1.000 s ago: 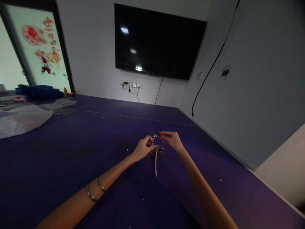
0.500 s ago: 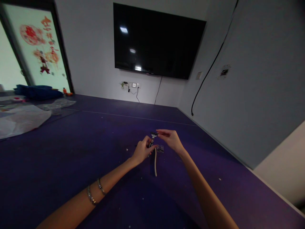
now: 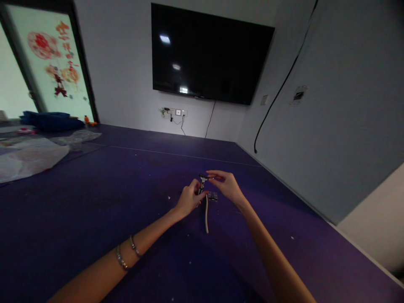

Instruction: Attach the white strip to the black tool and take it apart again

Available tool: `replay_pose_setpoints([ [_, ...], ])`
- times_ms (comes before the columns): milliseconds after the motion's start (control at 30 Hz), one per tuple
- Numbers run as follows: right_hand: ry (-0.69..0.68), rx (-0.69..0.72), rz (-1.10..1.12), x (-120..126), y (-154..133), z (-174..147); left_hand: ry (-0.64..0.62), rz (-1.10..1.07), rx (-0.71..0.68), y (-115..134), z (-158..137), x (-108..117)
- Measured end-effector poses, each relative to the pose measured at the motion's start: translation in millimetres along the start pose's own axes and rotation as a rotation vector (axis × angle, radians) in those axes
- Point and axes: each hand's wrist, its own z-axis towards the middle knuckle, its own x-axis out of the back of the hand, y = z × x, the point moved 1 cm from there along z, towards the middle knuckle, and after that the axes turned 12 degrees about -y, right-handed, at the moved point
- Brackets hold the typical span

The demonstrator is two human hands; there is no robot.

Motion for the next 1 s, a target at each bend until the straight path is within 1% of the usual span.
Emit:
replay_pose_setpoints([
  [267,-0.006,0.074,-0.143,1.9,-7.5,-3.5,0.005,-0.067,-0.012,5.0,-1.1,1.1],
  [433,0.01,0.112,-0.219,2.5,-10.1,-4.7,0.008,-0.075,0.007,5.3,-0.5,2.1],
  [600,0.005,0.152,-0.226,2.4,-13.5,-5.5,-0.001,-0.098,0.03,5.2,-0.2,2.2],
  [1000,-0.017,0.169,-0.25,3.8,-16.5,-6.0,0.027,-0.071,0.068,2.1,1.7,1.0],
])
